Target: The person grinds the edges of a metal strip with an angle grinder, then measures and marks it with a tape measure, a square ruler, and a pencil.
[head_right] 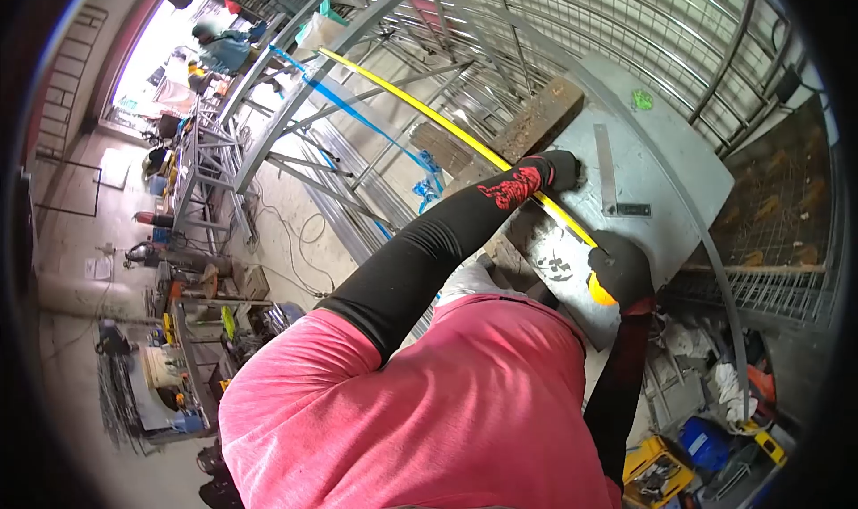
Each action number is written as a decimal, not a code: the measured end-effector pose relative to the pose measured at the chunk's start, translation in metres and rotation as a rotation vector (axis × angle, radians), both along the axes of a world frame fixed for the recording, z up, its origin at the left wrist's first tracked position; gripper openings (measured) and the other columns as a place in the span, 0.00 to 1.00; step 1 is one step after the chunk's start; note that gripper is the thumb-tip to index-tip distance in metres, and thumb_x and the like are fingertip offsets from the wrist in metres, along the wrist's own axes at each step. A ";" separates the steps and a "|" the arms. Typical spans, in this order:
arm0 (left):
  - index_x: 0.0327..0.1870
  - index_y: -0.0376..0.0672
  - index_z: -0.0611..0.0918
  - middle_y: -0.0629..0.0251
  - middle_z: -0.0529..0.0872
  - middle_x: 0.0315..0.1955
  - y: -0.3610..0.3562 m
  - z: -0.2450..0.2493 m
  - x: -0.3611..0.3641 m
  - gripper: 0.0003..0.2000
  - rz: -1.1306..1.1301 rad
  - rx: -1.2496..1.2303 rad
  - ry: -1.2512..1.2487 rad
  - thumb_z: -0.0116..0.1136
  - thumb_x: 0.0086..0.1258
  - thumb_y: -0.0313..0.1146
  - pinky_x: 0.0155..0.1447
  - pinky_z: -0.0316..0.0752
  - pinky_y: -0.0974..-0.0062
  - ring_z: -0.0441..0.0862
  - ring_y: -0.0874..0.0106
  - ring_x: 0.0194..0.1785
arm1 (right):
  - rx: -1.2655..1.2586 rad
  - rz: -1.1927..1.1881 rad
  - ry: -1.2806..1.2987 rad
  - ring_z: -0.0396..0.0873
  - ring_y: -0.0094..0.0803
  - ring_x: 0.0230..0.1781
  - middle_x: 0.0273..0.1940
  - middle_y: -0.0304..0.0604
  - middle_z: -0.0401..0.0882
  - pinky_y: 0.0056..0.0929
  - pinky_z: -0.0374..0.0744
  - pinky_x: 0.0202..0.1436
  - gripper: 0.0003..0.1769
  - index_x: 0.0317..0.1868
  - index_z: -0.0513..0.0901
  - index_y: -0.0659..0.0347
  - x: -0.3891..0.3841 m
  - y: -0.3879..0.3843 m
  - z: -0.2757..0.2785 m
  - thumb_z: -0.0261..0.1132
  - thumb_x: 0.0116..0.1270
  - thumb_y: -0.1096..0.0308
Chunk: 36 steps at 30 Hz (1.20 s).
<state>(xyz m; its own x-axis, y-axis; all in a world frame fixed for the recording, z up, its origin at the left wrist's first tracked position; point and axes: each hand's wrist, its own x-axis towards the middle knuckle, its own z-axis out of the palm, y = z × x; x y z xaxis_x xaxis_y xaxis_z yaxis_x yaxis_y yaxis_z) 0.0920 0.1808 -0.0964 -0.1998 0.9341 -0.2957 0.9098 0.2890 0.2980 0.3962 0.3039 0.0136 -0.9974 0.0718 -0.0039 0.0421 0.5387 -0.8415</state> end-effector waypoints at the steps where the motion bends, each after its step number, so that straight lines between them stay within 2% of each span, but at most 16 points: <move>1: 0.40 0.46 0.90 0.51 0.93 0.41 0.005 -0.006 -0.003 0.14 0.009 0.007 0.003 0.64 0.67 0.46 0.54 0.83 0.51 0.90 0.47 0.47 | -0.025 -0.016 -0.015 0.91 0.52 0.45 0.45 0.58 0.92 0.45 0.87 0.53 0.18 0.55 0.90 0.67 0.000 0.000 -0.002 0.67 0.70 0.66; 4: 0.40 0.44 0.93 0.50 0.94 0.41 0.006 -0.001 -0.001 0.15 0.082 -0.104 0.003 0.66 0.64 0.46 0.53 0.84 0.52 0.91 0.47 0.48 | -0.198 -0.038 -0.132 0.91 0.51 0.42 0.41 0.57 0.91 0.44 0.87 0.50 0.18 0.54 0.90 0.68 0.001 0.001 -0.006 0.66 0.70 0.65; 6: 0.40 0.45 0.94 0.50 0.95 0.42 0.000 0.016 0.013 0.16 0.305 -0.055 0.001 0.67 0.62 0.47 0.53 0.86 0.53 0.92 0.47 0.49 | -0.140 -0.023 -0.093 0.90 0.51 0.39 0.38 0.56 0.90 0.44 0.86 0.48 0.16 0.51 0.90 0.66 0.001 0.001 -0.008 0.65 0.70 0.65; 10: 0.43 0.45 0.94 0.50 0.95 0.44 -0.006 0.045 0.028 0.17 0.447 -0.037 -0.022 0.65 0.64 0.48 0.56 0.87 0.51 0.92 0.47 0.50 | -0.075 0.011 -0.102 0.86 0.53 0.34 0.33 0.56 0.86 0.47 0.82 0.41 0.12 0.43 0.89 0.63 -0.003 -0.006 0.010 0.63 0.70 0.65; 11: 0.45 0.44 0.96 0.52 0.96 0.46 -0.006 0.058 0.036 0.15 0.485 -0.027 -0.005 0.64 0.65 0.40 0.56 0.88 0.52 0.94 0.50 0.51 | -0.064 0.001 -0.105 0.85 0.54 0.33 0.31 0.56 0.84 0.49 0.81 0.40 0.10 0.39 0.86 0.62 -0.004 -0.009 0.016 0.62 0.69 0.66; 15: 0.45 0.46 0.96 0.53 0.96 0.45 -0.007 0.070 0.038 0.15 0.521 0.036 0.032 0.65 0.65 0.42 0.54 0.88 0.53 0.94 0.51 0.50 | -0.108 0.013 -0.145 0.85 0.53 0.35 0.32 0.56 0.84 0.49 0.81 0.40 0.10 0.37 0.85 0.63 -0.007 -0.009 0.013 0.63 0.69 0.66; 17: 0.44 0.48 0.96 0.54 0.96 0.43 -0.006 0.093 0.047 0.15 0.583 -0.016 0.053 0.66 0.65 0.44 0.53 0.88 0.53 0.94 0.53 0.49 | 0.220 0.096 0.104 0.86 0.51 0.36 0.36 0.55 0.86 0.48 0.82 0.40 0.06 0.34 0.84 0.62 -0.002 -0.004 0.006 0.67 0.65 0.68; 20: 0.45 0.49 0.96 0.54 0.96 0.44 -0.007 0.103 0.040 0.16 0.521 0.002 0.097 0.68 0.61 0.45 0.52 0.88 0.52 0.94 0.53 0.49 | 0.299 0.197 0.194 0.87 0.50 0.37 0.42 0.53 0.88 0.47 0.84 0.40 0.05 0.34 0.85 0.60 0.000 -0.001 0.011 0.72 0.60 0.71; 21: 0.49 0.49 0.94 0.53 0.95 0.44 -0.019 0.127 0.047 0.18 0.558 0.150 0.065 0.67 0.61 0.44 0.53 0.87 0.50 0.93 0.50 0.50 | 0.621 0.318 0.413 0.88 0.50 0.40 0.47 0.50 0.89 0.45 0.85 0.43 0.06 0.33 0.85 0.59 -0.002 0.005 0.004 0.75 0.57 0.71; 28: 0.56 0.49 0.91 0.55 0.94 0.46 -0.159 0.183 0.014 0.19 0.619 0.522 -0.024 0.65 0.67 0.47 0.57 0.85 0.52 0.92 0.49 0.53 | 0.698 0.282 0.368 0.89 0.49 0.47 0.55 0.49 0.90 0.43 0.87 0.49 0.07 0.37 0.87 0.60 0.004 0.007 0.000 0.74 0.60 0.69; 30: 0.58 0.51 0.90 0.52 0.94 0.49 -0.210 0.178 -0.009 0.19 0.670 0.485 0.057 0.64 0.69 0.43 0.58 0.85 0.52 0.91 0.49 0.54 | 0.394 0.168 0.021 0.90 0.50 0.49 0.57 0.50 0.90 0.45 0.87 0.51 0.06 0.39 0.88 0.59 0.009 0.005 0.000 0.73 0.61 0.70; 31: 0.58 0.51 0.90 0.52 0.94 0.49 -0.231 0.179 -0.020 0.19 0.680 0.491 0.059 0.64 0.69 0.43 0.58 0.85 0.52 0.91 0.49 0.54 | -0.015 -0.015 -0.297 0.89 0.53 0.49 0.58 0.52 0.90 0.47 0.87 0.52 0.06 0.40 0.89 0.58 0.007 -0.002 0.018 0.71 0.61 0.70; 32: 0.59 0.50 0.90 0.52 0.93 0.50 -0.251 0.179 -0.030 0.18 0.691 0.430 0.063 0.64 0.70 0.42 0.58 0.85 0.52 0.91 0.48 0.54 | -0.005 -0.004 -0.297 0.89 0.53 0.49 0.58 0.52 0.90 0.47 0.87 0.52 0.06 0.40 0.89 0.58 0.004 -0.003 0.019 0.71 0.61 0.70; 34: 0.59 0.50 0.90 0.51 0.93 0.51 -0.277 0.166 -0.047 0.18 0.711 0.380 0.057 0.63 0.71 0.41 0.59 0.85 0.52 0.91 0.48 0.55 | 0.597 0.313 0.232 0.90 0.49 0.45 0.54 0.53 0.91 0.43 0.87 0.50 0.12 0.48 0.90 0.61 0.000 0.000 0.024 0.69 0.64 0.72; 35: 0.60 0.47 0.89 0.50 0.93 0.49 -0.285 0.154 -0.053 0.18 0.684 0.518 0.036 0.64 0.73 0.42 0.58 0.85 0.52 0.90 0.47 0.53 | 0.608 0.324 0.226 0.90 0.49 0.45 0.54 0.53 0.91 0.43 0.87 0.50 0.12 0.48 0.90 0.61 -0.001 -0.003 0.027 0.69 0.64 0.72; 36: 0.61 0.44 0.88 0.48 0.92 0.47 -0.290 0.147 -0.057 0.19 0.653 0.655 0.012 0.64 0.75 0.42 0.57 0.85 0.52 0.90 0.46 0.51 | 0.358 0.202 0.018 0.89 0.42 0.42 0.50 0.51 0.90 0.40 0.86 0.47 0.13 0.53 0.88 0.63 -0.002 -0.009 0.033 0.67 0.69 0.72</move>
